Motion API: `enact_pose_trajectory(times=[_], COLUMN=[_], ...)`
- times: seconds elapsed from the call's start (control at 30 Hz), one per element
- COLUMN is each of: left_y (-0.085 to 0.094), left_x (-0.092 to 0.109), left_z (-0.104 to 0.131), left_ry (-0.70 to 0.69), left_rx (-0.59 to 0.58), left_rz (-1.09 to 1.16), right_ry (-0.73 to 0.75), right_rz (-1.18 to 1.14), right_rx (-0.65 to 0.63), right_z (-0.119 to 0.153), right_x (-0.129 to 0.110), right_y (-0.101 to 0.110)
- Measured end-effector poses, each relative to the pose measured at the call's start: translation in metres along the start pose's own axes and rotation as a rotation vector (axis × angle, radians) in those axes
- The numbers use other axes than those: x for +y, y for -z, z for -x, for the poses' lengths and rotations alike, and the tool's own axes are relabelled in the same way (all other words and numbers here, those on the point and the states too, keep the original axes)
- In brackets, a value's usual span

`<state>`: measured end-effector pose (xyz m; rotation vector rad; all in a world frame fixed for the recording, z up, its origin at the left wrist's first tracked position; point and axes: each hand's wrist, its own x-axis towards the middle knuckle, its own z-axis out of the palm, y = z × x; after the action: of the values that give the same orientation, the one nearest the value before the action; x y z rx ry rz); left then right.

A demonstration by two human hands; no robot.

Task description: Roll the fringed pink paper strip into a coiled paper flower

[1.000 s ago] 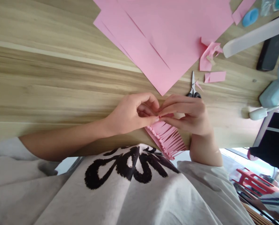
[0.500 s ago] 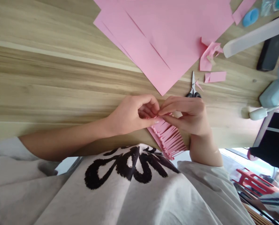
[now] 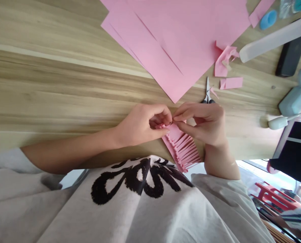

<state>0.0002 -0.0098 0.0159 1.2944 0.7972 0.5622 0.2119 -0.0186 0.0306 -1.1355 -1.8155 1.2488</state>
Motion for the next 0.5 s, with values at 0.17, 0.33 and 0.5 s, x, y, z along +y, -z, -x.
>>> enact_pose_trajectory(times=[0.17, 0.33, 0.5], left_y=[0.0011, 0.0028, 0.0031], left_x=[0.0001, 0.0020, 0.0030], left_z=[0.0002, -0.0006, -0.0004], left_ry=[-0.071, -0.129, -0.137], left_rx=[-0.001, -0.015, -0.041], left_rz=[-0.115, -0.177, -0.197], right_ry=[-0.038, -0.024, -0.021], right_rz=[-0.012, -0.009, 0.041], right_rx=[-0.018, -0.068, -0.103], right_z=[0.0003, -0.0004, -0.0012], right_x=[-0.0012, -0.0015, -0.0021], right_y=[0.0023, 0.0046, 0.0044])
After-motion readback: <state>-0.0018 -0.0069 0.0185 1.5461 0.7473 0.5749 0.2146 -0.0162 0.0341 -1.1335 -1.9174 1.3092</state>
